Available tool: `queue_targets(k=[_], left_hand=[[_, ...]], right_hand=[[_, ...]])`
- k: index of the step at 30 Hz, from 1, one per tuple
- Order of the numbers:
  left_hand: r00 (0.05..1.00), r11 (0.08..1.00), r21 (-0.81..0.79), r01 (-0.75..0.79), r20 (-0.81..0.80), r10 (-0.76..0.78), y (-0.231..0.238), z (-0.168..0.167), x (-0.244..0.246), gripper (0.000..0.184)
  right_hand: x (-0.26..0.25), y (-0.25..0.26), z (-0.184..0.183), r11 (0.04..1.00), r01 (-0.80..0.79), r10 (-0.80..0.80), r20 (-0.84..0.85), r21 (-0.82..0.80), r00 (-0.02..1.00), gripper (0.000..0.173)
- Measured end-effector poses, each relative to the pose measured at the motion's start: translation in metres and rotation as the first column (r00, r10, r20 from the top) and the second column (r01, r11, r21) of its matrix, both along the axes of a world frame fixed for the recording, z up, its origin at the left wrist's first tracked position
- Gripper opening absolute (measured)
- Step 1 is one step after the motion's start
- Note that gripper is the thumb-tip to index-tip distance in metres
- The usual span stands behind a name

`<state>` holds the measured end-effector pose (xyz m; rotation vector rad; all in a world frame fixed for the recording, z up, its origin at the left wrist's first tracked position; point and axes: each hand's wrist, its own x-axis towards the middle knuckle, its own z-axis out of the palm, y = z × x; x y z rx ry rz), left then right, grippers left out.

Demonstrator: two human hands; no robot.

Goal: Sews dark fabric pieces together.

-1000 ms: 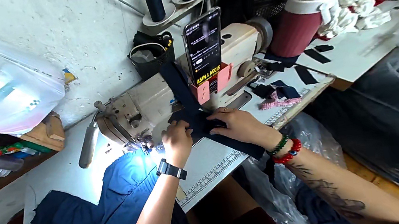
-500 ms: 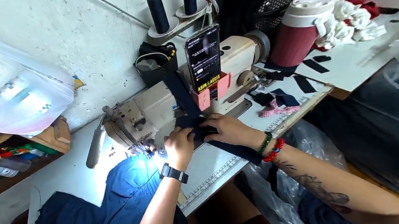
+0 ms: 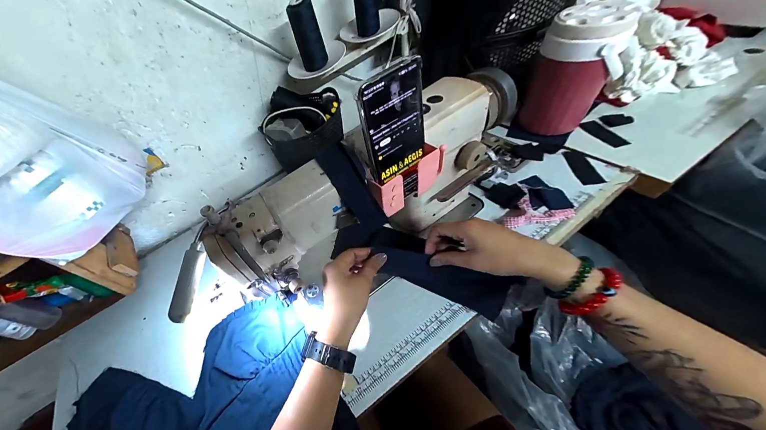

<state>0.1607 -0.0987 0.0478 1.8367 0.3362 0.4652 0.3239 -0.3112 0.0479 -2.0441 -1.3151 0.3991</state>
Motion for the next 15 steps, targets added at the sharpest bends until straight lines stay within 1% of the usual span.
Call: queue_targets(k=[3, 5, 6, 7, 9, 10, 11, 13, 15], left_hand=[[1.000, 0.987, -0.161, -0.003, 0.028, 0.007, -0.008, 0.010, -0.021, 0.014], [0.997, 0.980, -0.197, 0.013, 0.081, 0.003, -0.013, 0.019, -0.046, 0.013], [0.994, 0.984, -0.178, 0.024, 0.111, -0.005, -0.016, 0.025, -0.063, 0.013], [0.989, 0.992, -0.121, 0.035, 0.149, -0.017, -0.018, 0.033, -0.083, 0.014], [0.974, 0.999, 0.053, 0.004, 0.224, -0.016, -0.019, 0.054, -0.127, 0.013], [0.968, 0.990, 0.139, -0.018, 0.250, -0.018, -0.015, 0.064, -0.150, 0.012], [0.969, 0.977, 0.211, -0.030, 0.247, -0.024, -0.008, 0.073, -0.172, 0.012], [0.990, 0.940, 0.335, -0.061, 0.140, 0.015, 0.019, 0.089, -0.210, 0.014], [0.994, 0.897, 0.436, -0.067, -0.050, 0.099, 0.051, 0.097, -0.228, 0.016]], right_hand=[[-0.011, -0.026, 0.010, 0.995, -0.052, 0.052, 0.005, 0.086, 0.999, 0.029], [-0.032, -0.036, 0.021, 0.982, -0.105, 0.104, 0.018, 0.159, 0.994, 0.031], [-0.048, -0.039, 0.028, 0.968, -0.142, 0.143, 0.012, 0.209, 0.990, 0.032], [-0.068, -0.040, 0.034, 0.947, -0.185, 0.193, -0.004, 0.261, 0.981, 0.036], [-0.113, -0.034, 0.040, 0.912, -0.261, 0.290, -0.048, 0.316, 0.956, 0.055], [-0.138, -0.027, 0.036, 0.896, -0.295, 0.331, -0.056, 0.332, 0.942, 0.057], [-0.164, -0.019, 0.030, 0.875, -0.323, 0.371, -0.069, 0.360, 0.926, 0.054], [-0.207, 0.002, 0.017, 0.817, -0.395, 0.488, -0.138, 0.421, 0.862, 0.048], [-0.236, 0.024, 0.003, 0.769, -0.420, 0.557, -0.184, 0.483, 0.810, 0.045]])
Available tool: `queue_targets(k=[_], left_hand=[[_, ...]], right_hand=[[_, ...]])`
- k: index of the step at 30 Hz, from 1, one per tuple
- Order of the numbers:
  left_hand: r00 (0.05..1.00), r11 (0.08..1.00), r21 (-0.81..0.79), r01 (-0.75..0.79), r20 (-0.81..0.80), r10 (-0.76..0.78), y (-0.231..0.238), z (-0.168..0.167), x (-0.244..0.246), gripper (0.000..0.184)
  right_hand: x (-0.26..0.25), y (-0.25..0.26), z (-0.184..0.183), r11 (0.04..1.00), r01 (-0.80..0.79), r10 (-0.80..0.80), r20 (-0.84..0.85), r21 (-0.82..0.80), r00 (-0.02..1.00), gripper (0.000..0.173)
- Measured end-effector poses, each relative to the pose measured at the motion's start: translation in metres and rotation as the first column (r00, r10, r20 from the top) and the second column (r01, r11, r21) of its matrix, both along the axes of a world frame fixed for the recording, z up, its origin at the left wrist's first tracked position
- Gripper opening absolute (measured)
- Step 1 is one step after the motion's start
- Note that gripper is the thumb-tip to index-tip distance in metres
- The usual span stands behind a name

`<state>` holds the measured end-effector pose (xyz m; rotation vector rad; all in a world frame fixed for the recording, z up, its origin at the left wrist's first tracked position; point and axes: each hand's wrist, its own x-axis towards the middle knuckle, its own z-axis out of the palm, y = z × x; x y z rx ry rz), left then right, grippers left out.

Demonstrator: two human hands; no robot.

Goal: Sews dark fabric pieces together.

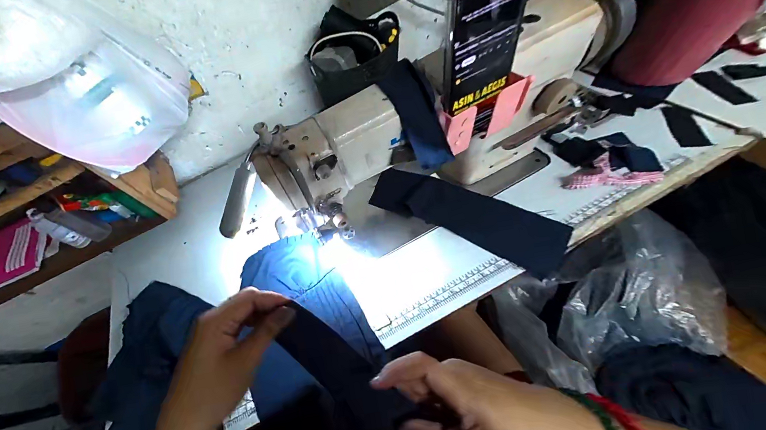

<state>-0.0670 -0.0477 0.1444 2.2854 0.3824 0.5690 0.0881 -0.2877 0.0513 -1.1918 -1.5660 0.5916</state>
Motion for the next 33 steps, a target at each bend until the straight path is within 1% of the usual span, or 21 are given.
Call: queue_targets(k=[1, 2, 4, 6, 8, 10, 12, 14, 17, 22, 24, 26, 28, 33], left_hand=[[0.995, 0.998, 0.051, -0.035, -0.093, 0.040, 0.016, 0.000, 0.001, 0.017], [0.986, 0.994, 0.089, -0.056, -0.151, 0.070, 0.031, -0.003, 0.008, 0.017], [0.978, 0.993, 0.104, -0.057, -0.192, 0.077, 0.057, -0.018, 0.032, 0.014], [0.970, 0.996, 0.088, -0.022, -0.239, 0.043, 0.076, -0.039, 0.063, 0.015], [0.937, 0.990, 0.138, 0.003, -0.347, 0.045, 0.086, -0.055, 0.092, 0.025], [0.892, 0.979, 0.203, 0.032, -0.448, 0.064, 0.089, -0.065, 0.112, 0.036], [0.864, 0.978, 0.199, 0.056, -0.501, 0.053, 0.087, -0.070, 0.124, 0.036], [0.850, 0.977, 0.198, 0.073, -0.526, 0.043, 0.086, -0.072, 0.128, 0.036], [0.889, 0.971, 0.209, 0.116, -0.457, -0.008, 0.093, -0.082, 0.121, 0.030], [0.939, 0.984, 0.108, 0.144, -0.329, -0.101, 0.112, -0.086, 0.099, 0.022], [0.958, 0.984, 0.117, 0.134, -0.270, -0.098, 0.114, -0.085, 0.098, 0.018], [0.963, 0.982, 0.164, 0.091, -0.267, -0.044, 0.107, -0.082, 0.104, 0.019], [0.953, 0.980, 0.191, 0.059, -0.304, 0.002, 0.100, -0.081, 0.113, 0.023], [0.934, 0.977, 0.203, 0.070, -0.357, 0.007, 0.096, -0.087, 0.125, 0.025]], right_hand=[[-0.010, 0.011, -0.006, 1.000, 0.013, -0.013, -0.023, 0.007, 1.000, 0.046], [-0.016, 0.021, -0.012, 0.999, 0.048, -0.048, -0.042, 0.000, 0.998, 0.047], [-0.023, 0.039, -0.019, 0.985, 0.167, -0.169, -0.032, -0.053, 0.985, 0.045], [-0.022, 0.050, -0.024, 0.956, 0.248, -0.248, 0.025, -0.157, 0.969, 0.036], [-0.018, 0.058, -0.029, 0.915, 0.305, -0.298, 0.070, -0.265, 0.952, 0.035], [-0.014, 0.061, -0.033, 0.877, 0.344, -0.334, 0.090, -0.336, 0.938, 0.037], [-0.010, 0.061, -0.032, 0.849, 0.330, -0.327, 0.081, -0.413, 0.942, 0.039], [-0.009, 0.062, -0.033, 0.832, 0.317, -0.318, 0.077, -0.455, 0.945, 0.041], [-0.009, 0.062, -0.031, 0.821, 0.281, -0.276, 0.085, -0.497, 0.957, 0.044], [-0.015, 0.056, -0.020, 0.832, 0.195, -0.190, 0.063, -0.520, 0.980, 0.048], [-0.017, 0.056, -0.019, 0.845, 0.215, -0.208, 0.070, -0.489, 0.976, 0.050], [-0.017, 0.056, -0.020, 0.845, 0.276, -0.260, 0.099, -0.458, 0.960, 0.053], [-0.015, 0.059, -0.025, 0.831, 0.331, -0.310, 0.122, -0.447, 0.943, 0.056], [-0.005, 0.064, -0.026, 0.761, 0.285, -0.266, 0.120, -0.583, 0.956, 0.060]])
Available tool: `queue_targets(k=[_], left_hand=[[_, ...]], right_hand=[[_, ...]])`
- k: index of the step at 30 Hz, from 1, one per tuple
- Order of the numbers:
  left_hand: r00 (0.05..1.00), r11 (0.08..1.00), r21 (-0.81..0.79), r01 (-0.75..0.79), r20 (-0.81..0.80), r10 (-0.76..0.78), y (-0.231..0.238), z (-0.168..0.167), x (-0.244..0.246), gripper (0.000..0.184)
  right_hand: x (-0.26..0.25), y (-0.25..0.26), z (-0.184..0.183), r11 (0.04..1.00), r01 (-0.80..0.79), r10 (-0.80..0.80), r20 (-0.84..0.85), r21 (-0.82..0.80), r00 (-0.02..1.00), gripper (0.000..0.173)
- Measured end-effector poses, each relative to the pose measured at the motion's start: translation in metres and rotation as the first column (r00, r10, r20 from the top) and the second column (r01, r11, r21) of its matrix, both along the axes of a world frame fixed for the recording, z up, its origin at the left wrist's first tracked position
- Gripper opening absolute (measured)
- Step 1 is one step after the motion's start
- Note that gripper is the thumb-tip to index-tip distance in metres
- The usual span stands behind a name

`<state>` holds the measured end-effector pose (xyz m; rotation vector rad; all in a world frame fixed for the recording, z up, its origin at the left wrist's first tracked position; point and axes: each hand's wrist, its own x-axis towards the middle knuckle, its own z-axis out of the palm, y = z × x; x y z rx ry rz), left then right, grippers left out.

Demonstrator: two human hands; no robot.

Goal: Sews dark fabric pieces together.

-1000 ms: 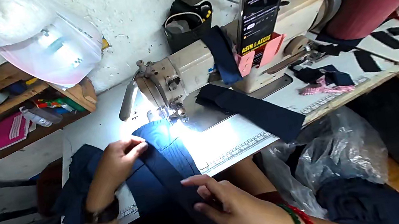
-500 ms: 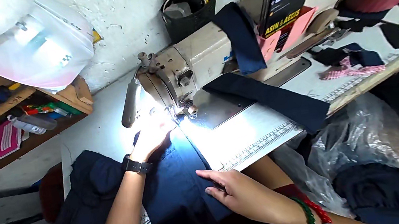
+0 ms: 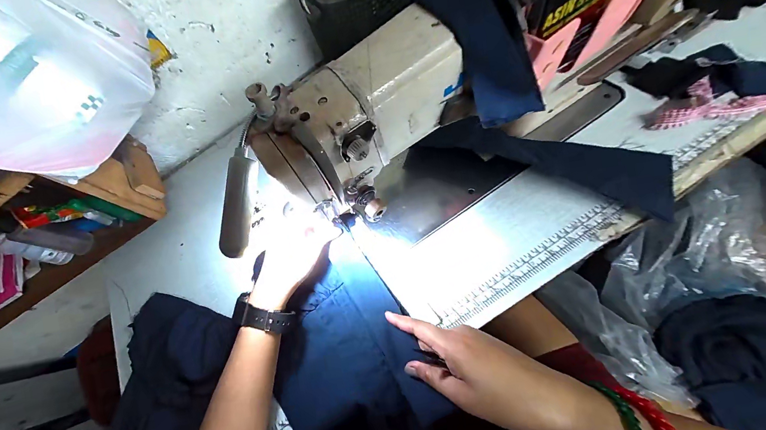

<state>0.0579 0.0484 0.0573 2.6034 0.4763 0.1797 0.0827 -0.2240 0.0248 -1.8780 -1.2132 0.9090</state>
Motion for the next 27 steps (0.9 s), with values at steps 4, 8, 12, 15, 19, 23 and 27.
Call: queue_targets(k=[4, 8, 12, 15, 19, 23, 27], left_hand=[[0.998, 0.999, 0.032, 0.042, 0.035, -0.043, 0.003, -0.004, -0.001, 0.022], [0.999, 1.000, 0.017, 0.024, 0.038, -0.024, 0.001, -0.004, -0.001, 0.021], [0.998, 1.000, -0.013, -0.006, 0.063, 0.007, 0.005, -0.012, -0.001, 0.022], [0.995, 0.999, -0.043, -0.028, 0.090, 0.032, 0.007, -0.017, -0.002, 0.025], [0.990, 0.993, -0.105, -0.062, 0.122, 0.074, 0.004, -0.019, -0.002, 0.020], [0.985, 0.994, -0.087, -0.068, 0.151, 0.081, 0.006, -0.028, -0.003, 0.022], [0.984, 0.994, -0.091, -0.065, 0.162, 0.079, 0.008, -0.032, -0.003, 0.020]], right_hand=[[0.005, 0.000, 0.001, 0.996, 0.031, -0.063, 0.380, 0.088, 0.923, 0.047], [0.022, 0.024, 0.010, 0.970, 0.101, -0.222, 0.641, 0.221, 0.735, 0.032], [0.027, 0.048, 0.008, 0.989, 0.076, -0.143, 0.681, 0.128, 0.718, 0.042], [0.025, 0.054, 0.001, 0.993, 0.087, -0.122, 0.707, 0.085, 0.696, 0.044], [0.025, 0.055, 0.002, 0.995, 0.090, -0.099, 0.722, 0.051, 0.684, 0.041], [0.026, 0.058, 0.006, 0.995, 0.091, -0.042, 0.681, -0.036, 0.731, 0.034], [0.027, 0.059, 0.004, 0.997, 0.079, -0.049, 0.719, -0.008, 0.693, 0.036]])
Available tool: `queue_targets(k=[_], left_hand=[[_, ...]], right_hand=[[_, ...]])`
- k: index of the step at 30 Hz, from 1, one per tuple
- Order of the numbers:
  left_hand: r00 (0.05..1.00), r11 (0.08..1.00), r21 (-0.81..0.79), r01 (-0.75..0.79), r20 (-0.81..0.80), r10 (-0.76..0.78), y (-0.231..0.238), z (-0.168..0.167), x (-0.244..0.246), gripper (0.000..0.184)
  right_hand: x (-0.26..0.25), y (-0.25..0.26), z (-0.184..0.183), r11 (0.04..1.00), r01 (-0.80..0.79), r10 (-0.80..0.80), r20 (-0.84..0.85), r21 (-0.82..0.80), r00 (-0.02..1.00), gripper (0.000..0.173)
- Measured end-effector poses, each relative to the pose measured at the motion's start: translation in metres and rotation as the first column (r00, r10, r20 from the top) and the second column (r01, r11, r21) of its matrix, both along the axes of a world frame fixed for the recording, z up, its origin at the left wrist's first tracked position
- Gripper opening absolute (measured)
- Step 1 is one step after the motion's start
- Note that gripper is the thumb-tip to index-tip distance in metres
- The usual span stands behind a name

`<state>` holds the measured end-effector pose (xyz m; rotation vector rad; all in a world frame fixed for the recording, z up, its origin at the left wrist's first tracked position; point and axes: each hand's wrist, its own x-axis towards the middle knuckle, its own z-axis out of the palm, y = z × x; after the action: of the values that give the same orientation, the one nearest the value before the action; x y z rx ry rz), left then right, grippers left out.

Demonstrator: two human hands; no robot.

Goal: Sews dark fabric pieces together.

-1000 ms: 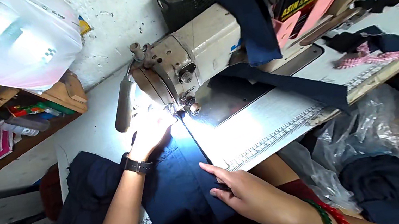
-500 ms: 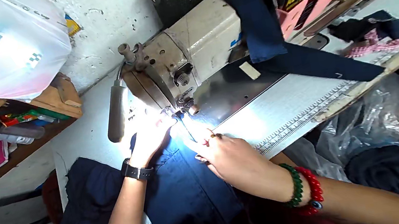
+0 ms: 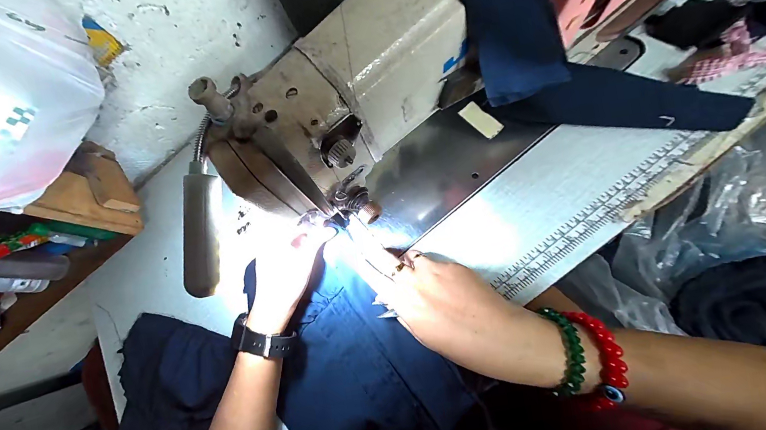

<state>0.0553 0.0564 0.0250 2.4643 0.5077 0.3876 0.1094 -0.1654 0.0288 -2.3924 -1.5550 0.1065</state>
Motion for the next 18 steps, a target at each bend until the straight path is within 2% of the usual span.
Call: queue_targets(k=[3, 8, 12, 18], left_hand=[[1.000, 0.999, -0.029, -0.020, 0.002, 0.020, -0.002, 0.002, 0.001, 0.017], [1.000, 1.000, 0.013, 0.001, 0.011, -0.001, -0.001, 0.000, 0.000, 0.017], [0.993, 0.994, 0.086, 0.063, -0.101, -0.054, 0.000, 0.008, -0.007, 0.025], [0.974, 0.993, -0.001, 0.120, -0.191, -0.118, 0.005, 0.017, -0.008, 0.025]], right_hand=[[0.002, 0.000, -0.002, 1.000, -0.027, 0.026, 0.018, 0.006, 0.999, 0.032], [0.007, 0.001, -0.004, 0.997, -0.073, 0.071, 0.050, 0.024, 0.996, 0.029], [0.003, -0.004, -0.005, 0.996, -0.074, 0.070, 0.089, 0.048, 0.994, 0.028], [0.003, -0.010, -0.002, 0.993, -0.118, 0.115, 0.130, 0.012, 0.985, 0.030]])
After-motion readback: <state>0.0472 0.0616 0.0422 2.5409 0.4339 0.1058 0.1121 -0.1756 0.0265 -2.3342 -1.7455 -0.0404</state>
